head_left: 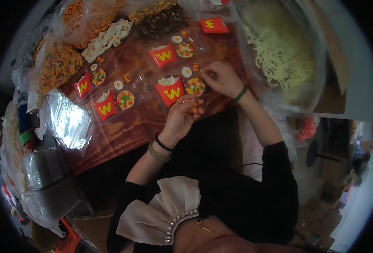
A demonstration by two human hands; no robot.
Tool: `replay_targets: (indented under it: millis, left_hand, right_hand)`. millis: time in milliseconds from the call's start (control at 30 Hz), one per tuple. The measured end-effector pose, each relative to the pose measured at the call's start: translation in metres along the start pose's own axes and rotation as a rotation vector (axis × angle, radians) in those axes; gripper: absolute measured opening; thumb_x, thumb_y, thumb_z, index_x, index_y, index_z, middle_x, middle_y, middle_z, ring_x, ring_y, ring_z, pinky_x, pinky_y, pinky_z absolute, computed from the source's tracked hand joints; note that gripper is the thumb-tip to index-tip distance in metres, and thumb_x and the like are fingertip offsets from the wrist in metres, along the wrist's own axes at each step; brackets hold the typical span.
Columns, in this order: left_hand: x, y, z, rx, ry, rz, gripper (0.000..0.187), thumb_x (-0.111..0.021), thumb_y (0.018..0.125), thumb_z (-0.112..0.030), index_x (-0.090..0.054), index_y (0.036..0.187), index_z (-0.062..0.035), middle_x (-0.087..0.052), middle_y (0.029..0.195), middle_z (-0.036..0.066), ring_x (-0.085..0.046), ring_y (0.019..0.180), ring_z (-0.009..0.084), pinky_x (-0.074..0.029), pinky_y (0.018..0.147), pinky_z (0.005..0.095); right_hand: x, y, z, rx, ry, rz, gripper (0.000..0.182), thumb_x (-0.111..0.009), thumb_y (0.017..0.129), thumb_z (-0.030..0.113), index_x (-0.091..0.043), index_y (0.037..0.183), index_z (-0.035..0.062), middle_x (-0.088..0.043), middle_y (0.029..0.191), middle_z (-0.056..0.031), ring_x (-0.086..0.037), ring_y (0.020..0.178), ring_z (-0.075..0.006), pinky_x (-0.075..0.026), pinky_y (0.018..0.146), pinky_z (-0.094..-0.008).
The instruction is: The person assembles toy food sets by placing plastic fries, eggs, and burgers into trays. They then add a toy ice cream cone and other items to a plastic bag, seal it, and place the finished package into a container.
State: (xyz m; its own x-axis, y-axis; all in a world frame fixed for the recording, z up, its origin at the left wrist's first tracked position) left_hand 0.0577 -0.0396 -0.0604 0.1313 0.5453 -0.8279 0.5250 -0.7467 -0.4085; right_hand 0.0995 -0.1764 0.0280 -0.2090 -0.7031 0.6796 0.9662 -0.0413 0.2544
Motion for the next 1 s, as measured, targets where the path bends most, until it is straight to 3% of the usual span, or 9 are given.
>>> replay_targets:
  millis: [233, 367, 433, 500, 567, 667, 733, 833, 1000]
  left_hand:
    - [0.002, 0.005, 0.001, 0.001, -0.030, 0.029, 0.014, -0.047, 0.092, -0.008, -0.050, 0.106, -0.0037, -0.060, 0.100, 0.013, -0.062, 0.076, 0.0196, -0.050, 0.062, 0.0235]
    - [0.005, 0.008, 0.003, 0.000, -0.023, 0.029, 0.017, -0.047, 0.093, -0.009, -0.050, 0.108, -0.0032, -0.060, 0.102, 0.014, -0.063, 0.078, 0.0205, -0.051, 0.063, 0.0234]
    - [0.003, 0.007, 0.002, -0.002, -0.014, 0.037, 0.019, -0.046, 0.093, -0.011, -0.049, 0.110, -0.0027, -0.060, 0.103, 0.014, -0.063, 0.080, 0.0209, -0.051, 0.064, 0.0233]
    - [-0.007, 0.003, 0.000, 0.014, -0.086, 0.094, 0.027, -0.043, 0.096, -0.016, -0.048, 0.118, -0.0009, -0.058, 0.111, 0.016, -0.061, 0.092, 0.0246, -0.053, 0.073, 0.0265]
    - [-0.017, -0.003, -0.008, 0.017, -0.148, 0.118, 0.032, -0.040, 0.097, -0.017, -0.045, 0.123, 0.0002, -0.055, 0.115, 0.017, -0.059, 0.098, 0.0265, -0.053, 0.080, 0.0295]
    - [-0.026, -0.010, -0.024, -0.009, -0.221, 0.165, 0.037, -0.038, 0.098, -0.019, -0.040, 0.129, 0.0013, -0.052, 0.121, 0.016, -0.057, 0.105, 0.0264, -0.051, 0.090, 0.0338]
    - [-0.024, -0.013, -0.033, -0.038, -0.229, 0.187, 0.038, -0.040, 0.097, -0.019, -0.038, 0.130, 0.0012, -0.051, 0.122, 0.015, -0.056, 0.106, 0.0244, -0.050, 0.093, 0.0351]
    - [-0.013, -0.018, -0.052, -0.140, -0.179, 0.170, 0.036, -0.040, 0.098, -0.018, -0.040, 0.128, 0.0021, -0.051, 0.122, 0.014, -0.055, 0.108, 0.0225, -0.049, 0.093, 0.0336]
    - [0.002, -0.037, -0.077, -0.178, 0.084, 0.083, 0.030, -0.041, 0.098, -0.014, -0.048, 0.121, 0.0030, -0.058, 0.112, 0.012, -0.059, 0.102, 0.0199, -0.050, 0.087, 0.0303]
  right_hand:
    - [-0.006, 0.004, -0.016, -0.206, -0.004, 0.027, 0.014, -0.065, 0.075, 0.010, -0.061, 0.083, -0.0006, -0.063, 0.080, -0.0143, -0.064, 0.072, -0.0259, -0.051, 0.065, -0.0331]
    - [-0.014, 0.006, -0.013, -0.135, -0.103, 0.040, 0.015, -0.065, 0.080, 0.014, -0.062, 0.084, 0.0000, -0.064, 0.079, -0.0129, -0.065, 0.069, -0.0206, -0.050, 0.061, -0.0316]
    - [-0.015, 0.007, -0.001, -0.076, -0.366, 0.049, 0.010, -0.063, 0.072, 0.007, -0.062, 0.080, 0.0009, -0.062, 0.081, -0.0150, -0.063, 0.074, -0.0292, -0.050, 0.063, -0.0353]
    - [-0.012, 0.007, 0.000, -0.042, -0.368, 0.046, 0.010, -0.063, 0.073, 0.008, -0.063, 0.080, 0.0013, -0.062, 0.080, -0.0144, -0.063, 0.075, -0.0282, -0.050, 0.062, -0.0359]
    - [-0.010, 0.007, 0.005, -0.004, -0.362, 0.052, 0.010, -0.063, 0.074, 0.009, -0.063, 0.081, 0.0016, -0.062, 0.079, -0.0138, -0.063, 0.075, -0.0271, -0.049, 0.062, -0.0364]
    - [0.010, 0.008, 0.033, -0.069, 0.002, -0.019, 0.012, -0.063, 0.078, 0.010, -0.064, 0.086, 0.0023, -0.061, 0.079, -0.0120, -0.062, 0.074, -0.0242, -0.049, 0.062, -0.0348]
    - [-0.016, 0.006, 0.067, 0.072, 0.268, 0.293, 0.016, -0.065, 0.079, 0.007, -0.064, 0.093, 0.0018, -0.062, 0.087, -0.0099, -0.062, 0.075, -0.0221, -0.049, 0.065, -0.0312]
    - [-0.033, 0.016, 0.095, 0.222, 0.085, 0.400, 0.015, -0.065, 0.080, 0.009, -0.065, 0.094, 0.0029, -0.063, 0.087, -0.0090, -0.062, 0.077, -0.0191, -0.049, 0.067, -0.0281]
    - [-0.070, 0.041, 0.110, 0.199, 0.186, 0.565, 0.013, -0.066, 0.079, 0.009, -0.065, 0.091, 0.0037, -0.063, 0.082, -0.0091, -0.062, 0.076, -0.0181, -0.048, 0.066, -0.0285]
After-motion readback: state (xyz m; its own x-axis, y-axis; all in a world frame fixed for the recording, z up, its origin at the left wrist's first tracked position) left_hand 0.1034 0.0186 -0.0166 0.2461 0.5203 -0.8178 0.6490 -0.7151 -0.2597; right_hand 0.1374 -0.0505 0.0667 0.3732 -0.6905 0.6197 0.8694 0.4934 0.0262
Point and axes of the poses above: each hand's wrist, its own y-axis towards the middle knuckle, its own x-axis out of the back of the hand, z = x × y, the point moved 10 cm from there along y, towards the middle knuckle
